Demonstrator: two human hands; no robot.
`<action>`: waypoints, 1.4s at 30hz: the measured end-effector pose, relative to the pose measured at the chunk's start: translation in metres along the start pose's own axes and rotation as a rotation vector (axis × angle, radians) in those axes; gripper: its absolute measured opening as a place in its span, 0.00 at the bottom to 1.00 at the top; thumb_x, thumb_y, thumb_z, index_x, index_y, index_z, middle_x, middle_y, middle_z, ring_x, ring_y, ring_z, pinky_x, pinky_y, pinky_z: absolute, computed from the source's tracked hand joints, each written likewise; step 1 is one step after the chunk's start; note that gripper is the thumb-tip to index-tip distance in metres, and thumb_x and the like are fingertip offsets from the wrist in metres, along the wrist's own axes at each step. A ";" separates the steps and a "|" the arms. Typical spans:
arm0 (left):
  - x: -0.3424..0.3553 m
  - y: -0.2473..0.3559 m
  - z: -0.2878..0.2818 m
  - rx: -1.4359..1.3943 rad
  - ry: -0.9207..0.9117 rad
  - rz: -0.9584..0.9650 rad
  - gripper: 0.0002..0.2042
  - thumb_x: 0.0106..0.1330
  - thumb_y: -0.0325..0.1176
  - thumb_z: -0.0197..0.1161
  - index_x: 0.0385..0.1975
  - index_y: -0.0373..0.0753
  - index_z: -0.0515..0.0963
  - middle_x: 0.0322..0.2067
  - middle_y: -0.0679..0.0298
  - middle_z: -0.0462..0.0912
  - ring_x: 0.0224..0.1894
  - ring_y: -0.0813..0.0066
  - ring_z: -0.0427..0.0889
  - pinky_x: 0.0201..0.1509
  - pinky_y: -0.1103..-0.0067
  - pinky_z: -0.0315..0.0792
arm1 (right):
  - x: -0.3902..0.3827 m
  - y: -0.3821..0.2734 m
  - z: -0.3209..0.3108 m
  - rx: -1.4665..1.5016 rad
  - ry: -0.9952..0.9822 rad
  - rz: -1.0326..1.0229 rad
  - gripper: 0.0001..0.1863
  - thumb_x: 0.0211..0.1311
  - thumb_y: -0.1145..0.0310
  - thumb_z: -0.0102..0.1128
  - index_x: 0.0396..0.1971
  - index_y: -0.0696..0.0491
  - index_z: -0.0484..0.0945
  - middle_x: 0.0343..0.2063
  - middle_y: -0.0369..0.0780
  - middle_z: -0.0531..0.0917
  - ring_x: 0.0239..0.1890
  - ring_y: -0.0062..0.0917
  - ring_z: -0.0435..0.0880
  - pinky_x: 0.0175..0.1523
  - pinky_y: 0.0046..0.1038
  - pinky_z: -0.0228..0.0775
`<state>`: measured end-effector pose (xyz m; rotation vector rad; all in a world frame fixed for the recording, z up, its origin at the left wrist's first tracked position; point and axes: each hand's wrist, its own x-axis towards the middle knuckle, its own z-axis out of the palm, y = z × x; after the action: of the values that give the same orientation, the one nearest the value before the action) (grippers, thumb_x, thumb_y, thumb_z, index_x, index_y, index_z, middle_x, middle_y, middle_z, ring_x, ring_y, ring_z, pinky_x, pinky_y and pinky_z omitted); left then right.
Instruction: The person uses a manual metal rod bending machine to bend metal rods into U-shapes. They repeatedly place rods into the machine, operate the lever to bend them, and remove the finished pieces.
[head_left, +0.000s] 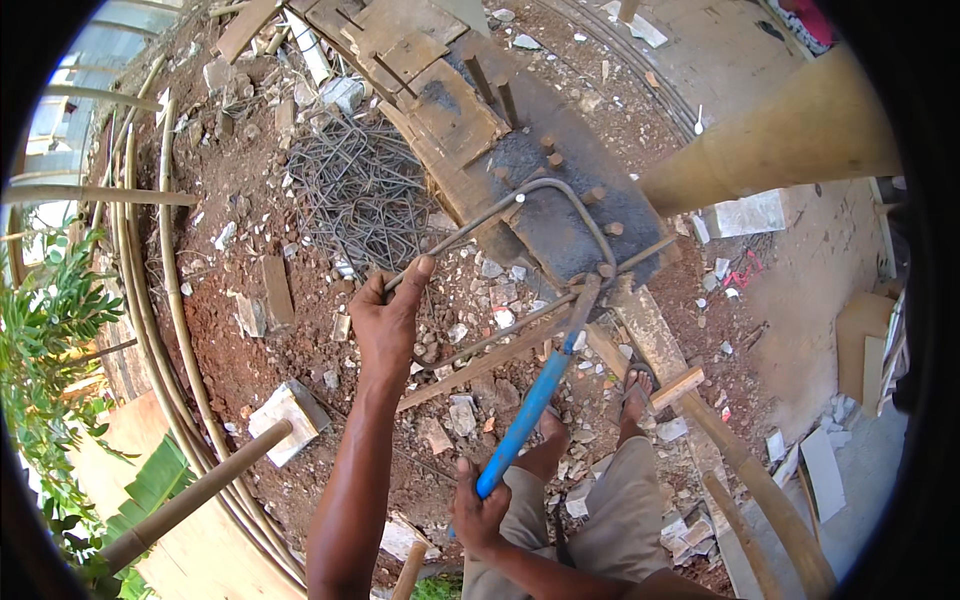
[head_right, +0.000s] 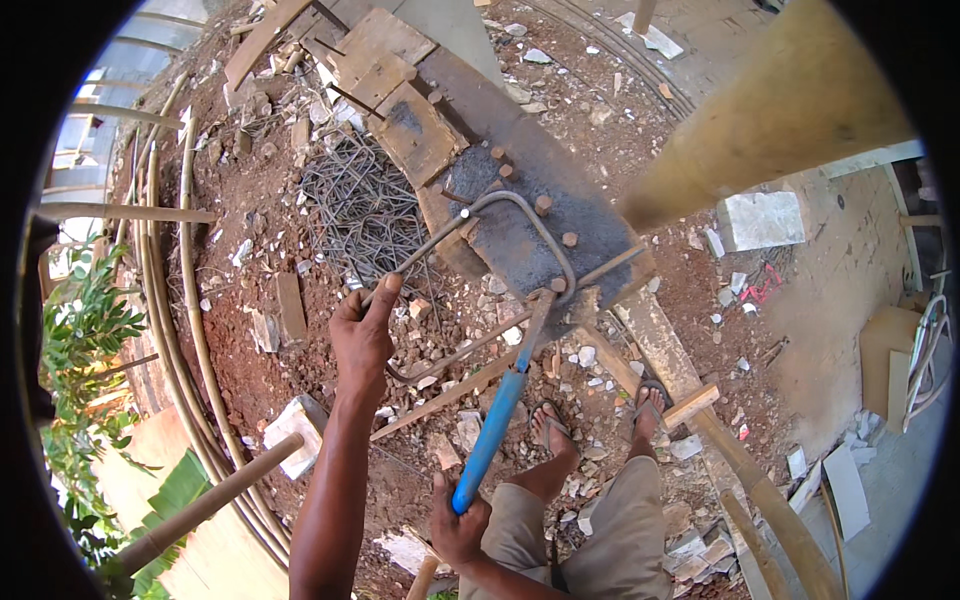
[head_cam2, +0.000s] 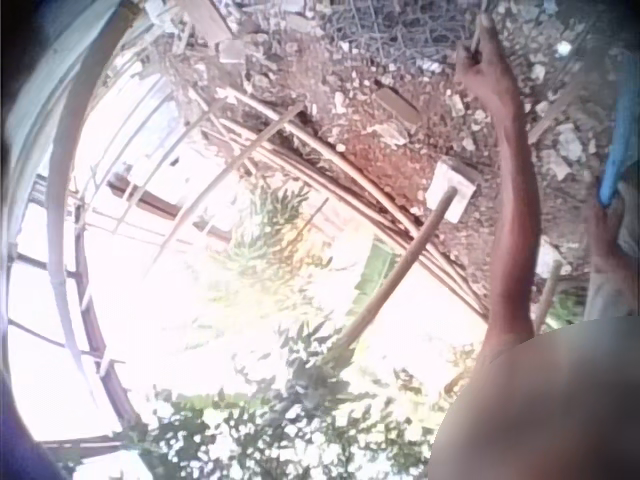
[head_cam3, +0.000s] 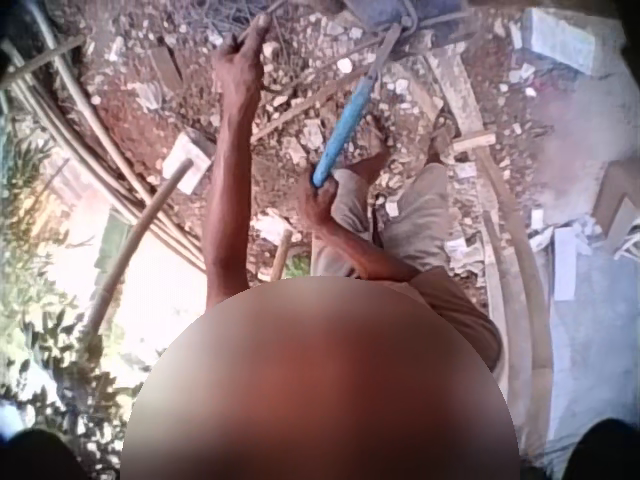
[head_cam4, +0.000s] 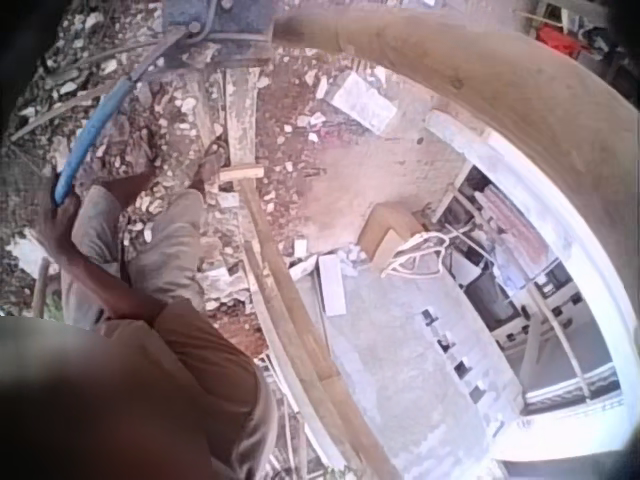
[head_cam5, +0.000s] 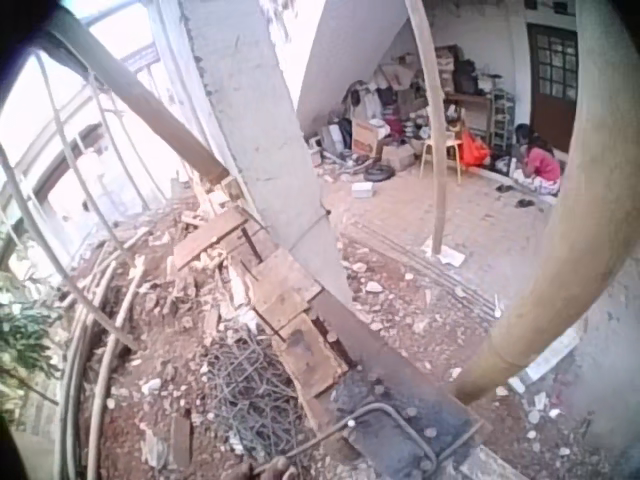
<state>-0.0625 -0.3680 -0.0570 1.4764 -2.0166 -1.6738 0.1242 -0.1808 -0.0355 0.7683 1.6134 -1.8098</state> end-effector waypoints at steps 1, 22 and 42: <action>0.001 0.004 0.001 -0.033 -0.042 0.036 0.22 0.64 0.50 0.81 0.22 0.44 0.75 0.19 0.77 0.71 0.21 0.87 0.60 0.24 0.81 0.53 | 0.006 0.005 -0.011 -0.032 -0.025 0.011 0.24 0.74 0.64 0.68 0.16 0.51 0.70 0.10 0.29 0.70 0.11 0.14 0.68 0.18 0.24 0.59; -0.097 0.088 -0.041 -0.412 -0.060 -0.241 0.16 0.77 0.45 0.64 0.30 0.41 0.77 0.15 0.81 0.59 0.14 0.89 0.52 0.16 0.83 0.47 | 0.106 -0.282 -0.155 -0.710 -0.139 -0.751 0.11 0.68 0.69 0.72 0.47 0.59 0.87 0.41 0.38 0.85 0.40 0.23 0.83 0.47 0.28 0.75; -0.119 0.134 -0.030 -0.343 0.183 1.071 0.25 0.65 0.20 0.73 0.14 0.44 0.62 0.20 0.76 0.61 0.23 0.88 0.57 0.25 0.81 0.51 | 0.111 -0.293 -0.161 -0.943 -0.199 -1.035 0.18 0.70 0.66 0.72 0.56 0.57 0.86 0.55 0.41 0.85 0.52 0.28 0.83 0.59 0.31 0.75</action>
<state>-0.0606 -0.3148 0.1163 0.2698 -1.7499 -1.2219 -0.1631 0.0007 0.0567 -0.7726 2.5880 -1.2581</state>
